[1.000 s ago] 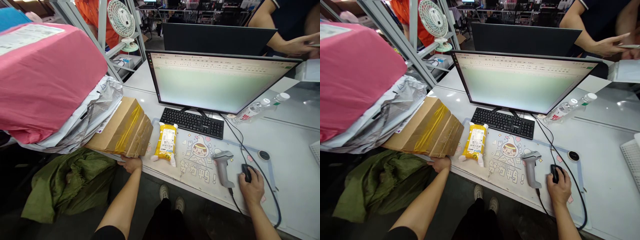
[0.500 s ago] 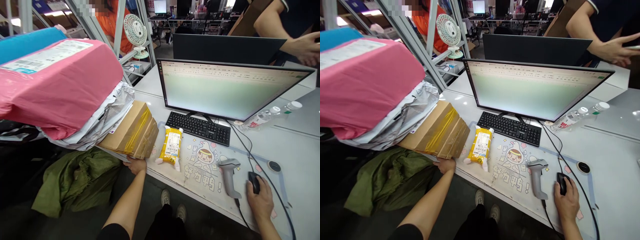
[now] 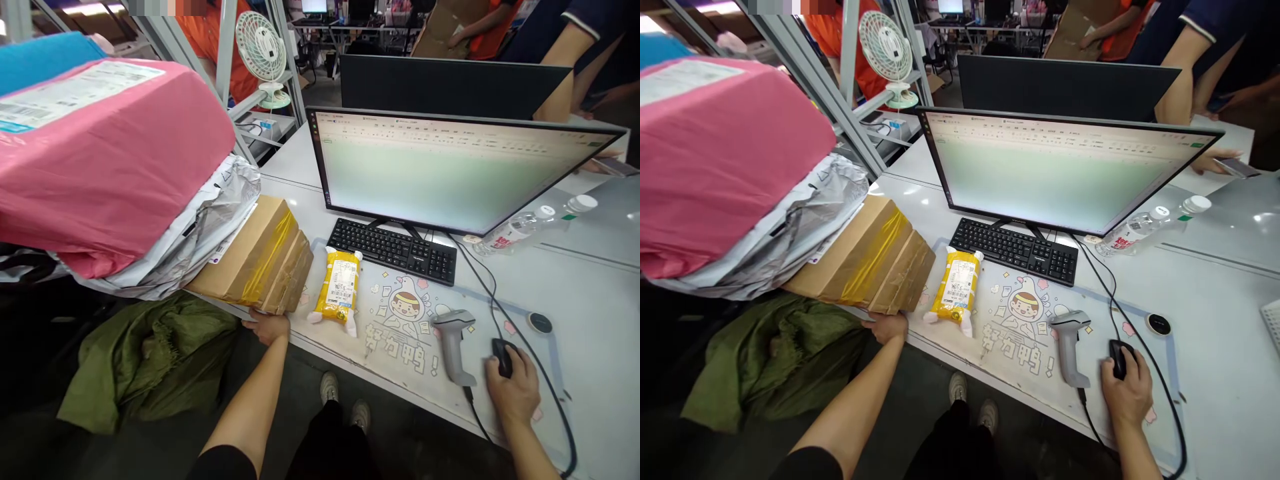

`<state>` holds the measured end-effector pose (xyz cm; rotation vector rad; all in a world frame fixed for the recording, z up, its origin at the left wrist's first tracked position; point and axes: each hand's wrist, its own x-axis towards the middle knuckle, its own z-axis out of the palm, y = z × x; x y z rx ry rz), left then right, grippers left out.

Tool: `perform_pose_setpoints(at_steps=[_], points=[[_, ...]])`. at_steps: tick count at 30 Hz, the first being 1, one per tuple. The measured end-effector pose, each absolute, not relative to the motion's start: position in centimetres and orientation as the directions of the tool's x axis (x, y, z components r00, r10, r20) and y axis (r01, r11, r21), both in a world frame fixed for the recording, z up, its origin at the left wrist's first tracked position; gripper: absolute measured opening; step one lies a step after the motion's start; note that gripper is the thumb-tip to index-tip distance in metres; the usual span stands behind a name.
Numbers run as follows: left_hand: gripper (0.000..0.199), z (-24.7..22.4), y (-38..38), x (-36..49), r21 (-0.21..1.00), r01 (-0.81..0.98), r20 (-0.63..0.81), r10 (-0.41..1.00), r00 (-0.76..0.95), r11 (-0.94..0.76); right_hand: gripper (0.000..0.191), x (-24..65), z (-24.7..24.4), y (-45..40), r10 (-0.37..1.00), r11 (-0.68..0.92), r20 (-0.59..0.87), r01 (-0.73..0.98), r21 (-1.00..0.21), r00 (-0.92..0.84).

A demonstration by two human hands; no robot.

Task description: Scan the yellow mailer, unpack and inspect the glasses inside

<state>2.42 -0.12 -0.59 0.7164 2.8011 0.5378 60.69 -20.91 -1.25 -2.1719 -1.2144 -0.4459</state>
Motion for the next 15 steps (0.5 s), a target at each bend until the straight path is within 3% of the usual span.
perform_pose_setpoints(at_steps=[15], points=[[0.08, -0.29, -0.1, 2.46, 0.391, 0.421, -0.104, 0.494, -0.864, 0.819, 0.053, 60.44, -1.08, -21.0, 0.656, -0.386, 0.549, 0.855, -0.345, 0.518]])
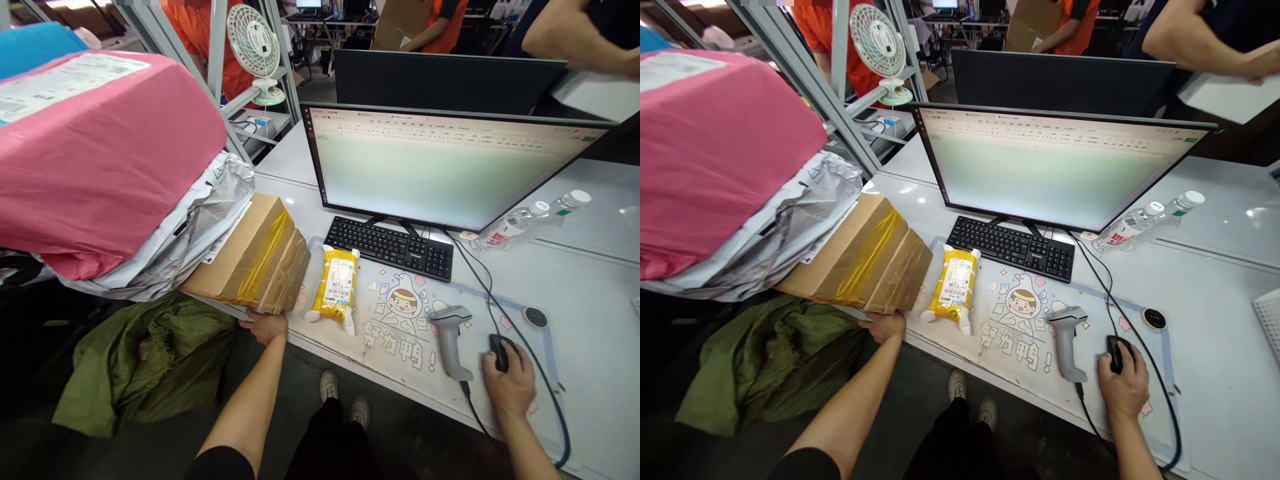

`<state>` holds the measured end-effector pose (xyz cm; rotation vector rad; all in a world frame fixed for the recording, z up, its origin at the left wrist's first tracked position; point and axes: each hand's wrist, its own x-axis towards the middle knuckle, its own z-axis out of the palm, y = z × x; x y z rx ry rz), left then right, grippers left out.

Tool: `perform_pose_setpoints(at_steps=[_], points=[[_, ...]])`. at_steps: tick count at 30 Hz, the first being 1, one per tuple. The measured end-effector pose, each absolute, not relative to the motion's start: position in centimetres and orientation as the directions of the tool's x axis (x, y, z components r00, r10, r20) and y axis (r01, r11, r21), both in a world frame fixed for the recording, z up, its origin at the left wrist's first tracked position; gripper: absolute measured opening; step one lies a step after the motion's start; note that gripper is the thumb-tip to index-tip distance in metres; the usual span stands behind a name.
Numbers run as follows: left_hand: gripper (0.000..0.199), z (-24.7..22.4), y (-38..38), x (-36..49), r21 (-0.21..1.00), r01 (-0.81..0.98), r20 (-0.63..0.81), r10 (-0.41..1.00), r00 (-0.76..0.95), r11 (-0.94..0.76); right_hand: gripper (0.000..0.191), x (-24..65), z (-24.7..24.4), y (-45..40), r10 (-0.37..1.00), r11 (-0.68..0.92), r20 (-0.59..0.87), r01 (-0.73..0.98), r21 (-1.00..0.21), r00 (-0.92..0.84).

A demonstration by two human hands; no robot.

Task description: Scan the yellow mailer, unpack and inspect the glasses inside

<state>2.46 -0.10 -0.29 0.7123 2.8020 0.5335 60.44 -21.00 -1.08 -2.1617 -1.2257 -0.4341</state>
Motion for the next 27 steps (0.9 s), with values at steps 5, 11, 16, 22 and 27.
perform_pose_setpoints(at_steps=[5, 11, 16, 22, 27], points=[[0.084, -0.06, 0.0, 2.66, 0.402, 0.405, -0.111, 0.482, -0.869, 0.821, 0.055, 60.55, -1.14, -21.04, 0.664, -0.383, 0.536, 0.853, -0.354, 0.521], [0.084, 0.08, -0.03, 2.7, 0.398, 0.407, -0.113, 0.484, -0.868, 0.822, 0.053, 60.45, -1.08, -20.98, 0.654, -0.412, 0.518, 0.834, -0.366, 0.551], [0.08, 0.03, 0.04, 2.69, 0.39, 0.407, -0.1, 0.478, -0.873, 0.826, 0.051, 60.53, -1.11, -20.95, 0.654, -0.4, 0.531, 0.842, -0.362, 0.539], [0.082, -0.11, -0.01, 2.64, 0.389, 0.415, -0.102, 0.486, -0.868, 0.822, 0.052, 60.3, -0.93, -20.92, 0.651, -0.404, 0.524, 0.835, -0.373, 0.549], [0.08, -0.12, 0.05, 2.65, 0.386, 0.409, -0.106, 0.48, -0.871, 0.827, 0.051, 60.18, -0.75, -20.82, 0.642, -0.416, 0.533, 0.835, -0.361, 0.551]])
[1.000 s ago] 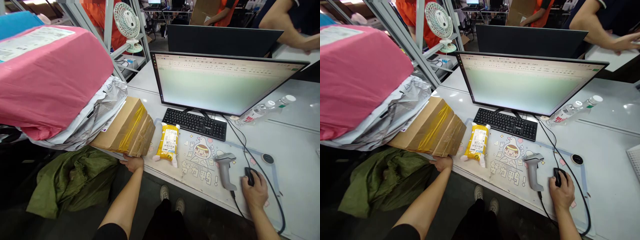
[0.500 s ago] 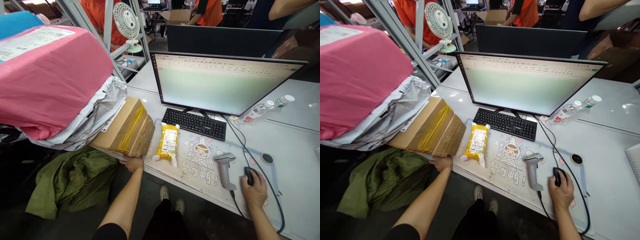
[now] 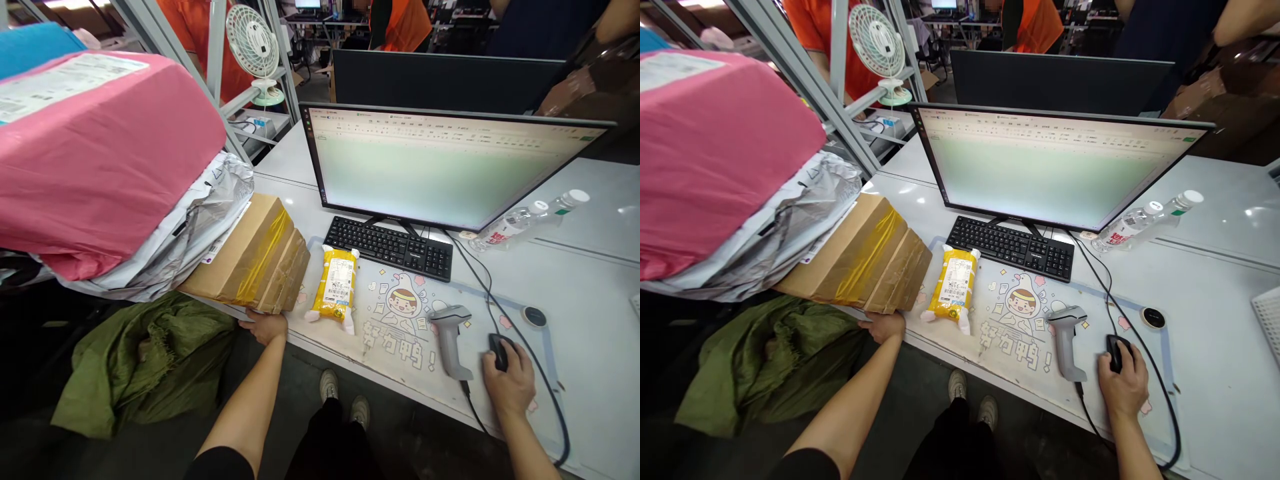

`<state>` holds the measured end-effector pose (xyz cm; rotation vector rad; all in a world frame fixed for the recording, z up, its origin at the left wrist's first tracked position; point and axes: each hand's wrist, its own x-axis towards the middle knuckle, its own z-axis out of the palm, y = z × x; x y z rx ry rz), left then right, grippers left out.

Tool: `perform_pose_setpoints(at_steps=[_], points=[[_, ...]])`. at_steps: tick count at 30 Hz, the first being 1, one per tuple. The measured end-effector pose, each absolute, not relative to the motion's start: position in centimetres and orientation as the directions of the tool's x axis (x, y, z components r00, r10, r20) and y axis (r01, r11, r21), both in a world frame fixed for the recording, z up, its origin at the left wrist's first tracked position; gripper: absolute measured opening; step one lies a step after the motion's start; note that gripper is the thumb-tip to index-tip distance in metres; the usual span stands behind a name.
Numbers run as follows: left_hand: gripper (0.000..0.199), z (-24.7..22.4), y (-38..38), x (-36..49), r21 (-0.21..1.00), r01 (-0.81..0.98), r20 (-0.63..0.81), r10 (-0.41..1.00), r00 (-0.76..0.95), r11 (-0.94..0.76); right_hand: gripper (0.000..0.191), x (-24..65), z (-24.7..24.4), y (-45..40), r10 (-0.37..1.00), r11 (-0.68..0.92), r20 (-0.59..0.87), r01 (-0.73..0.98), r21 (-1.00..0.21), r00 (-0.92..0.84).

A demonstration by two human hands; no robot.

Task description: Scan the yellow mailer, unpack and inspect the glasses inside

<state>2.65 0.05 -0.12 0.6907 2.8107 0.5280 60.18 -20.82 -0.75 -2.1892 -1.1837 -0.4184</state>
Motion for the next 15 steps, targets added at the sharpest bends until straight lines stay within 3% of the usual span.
perform_pose_setpoints(at_steps=[15], points=[[0.082, -0.46, 0.02, 2.51, 0.393, 0.413, -0.097, 0.484, -0.87, 0.821, 0.053, 60.26, -0.74, -20.91, 0.659, -0.405, 0.525, 0.842, -0.356, 0.539]])
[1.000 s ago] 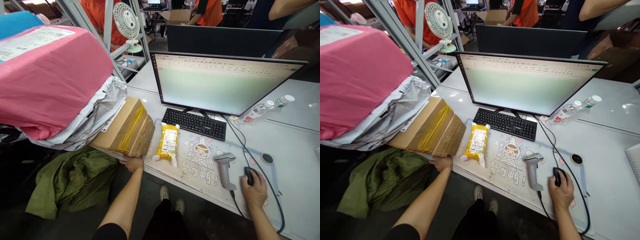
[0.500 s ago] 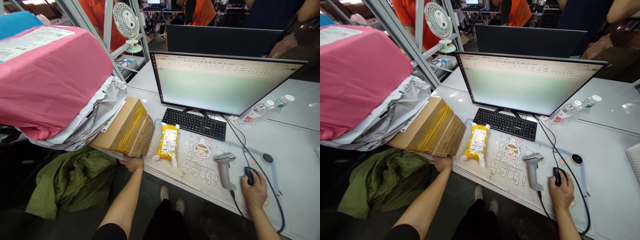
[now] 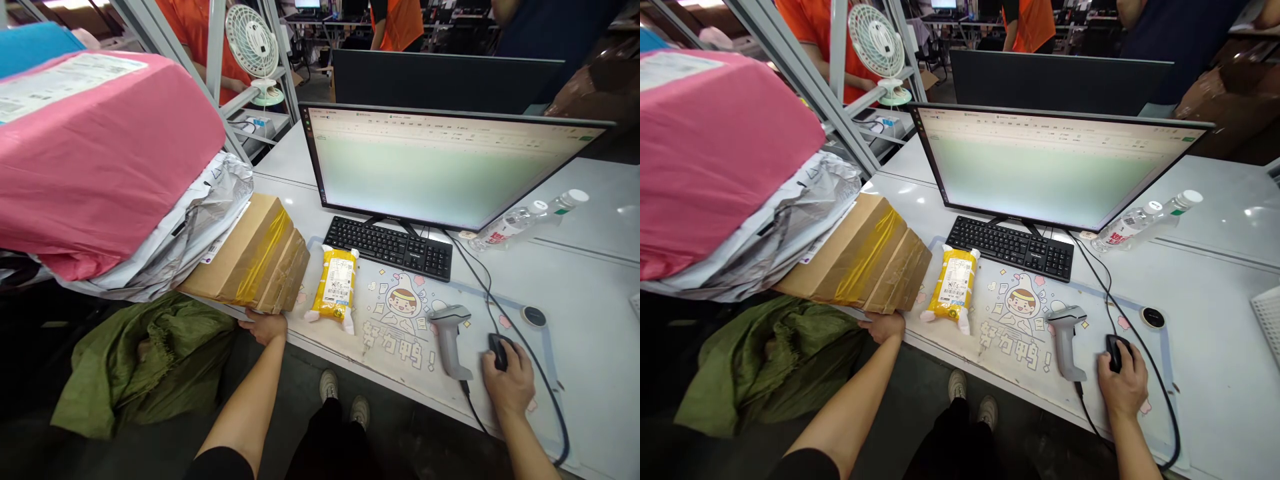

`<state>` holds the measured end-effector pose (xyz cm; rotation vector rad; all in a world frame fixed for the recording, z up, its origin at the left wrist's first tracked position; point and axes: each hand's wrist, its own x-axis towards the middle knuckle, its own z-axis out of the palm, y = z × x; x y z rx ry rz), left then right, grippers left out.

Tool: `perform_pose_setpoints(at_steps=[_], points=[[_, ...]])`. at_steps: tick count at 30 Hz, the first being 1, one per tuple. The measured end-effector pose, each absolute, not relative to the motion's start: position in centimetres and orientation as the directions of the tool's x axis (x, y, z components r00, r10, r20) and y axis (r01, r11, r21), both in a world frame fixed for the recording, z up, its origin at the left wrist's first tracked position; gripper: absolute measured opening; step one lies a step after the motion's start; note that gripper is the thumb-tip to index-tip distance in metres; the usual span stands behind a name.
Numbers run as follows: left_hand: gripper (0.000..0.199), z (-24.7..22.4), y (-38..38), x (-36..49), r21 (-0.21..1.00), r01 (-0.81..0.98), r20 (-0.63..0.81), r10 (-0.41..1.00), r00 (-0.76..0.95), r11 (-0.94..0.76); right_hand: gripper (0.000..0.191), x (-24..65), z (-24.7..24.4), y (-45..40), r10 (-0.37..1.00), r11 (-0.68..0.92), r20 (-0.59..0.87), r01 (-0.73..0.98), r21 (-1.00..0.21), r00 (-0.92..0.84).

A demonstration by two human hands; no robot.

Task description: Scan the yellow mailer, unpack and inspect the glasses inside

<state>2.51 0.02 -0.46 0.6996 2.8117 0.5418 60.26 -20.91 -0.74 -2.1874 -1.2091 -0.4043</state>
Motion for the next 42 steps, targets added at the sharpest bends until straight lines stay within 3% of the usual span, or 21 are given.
perform_pose_setpoints(at_steps=[42], points=[[0.081, -0.99, 0.1, 2.22, 0.381, 0.421, -0.095, 0.488, -0.868, 0.823, 0.05, 60.71, -1.41, -20.94, 0.632, -0.398, 0.567, 0.849, -0.347, 0.528]])
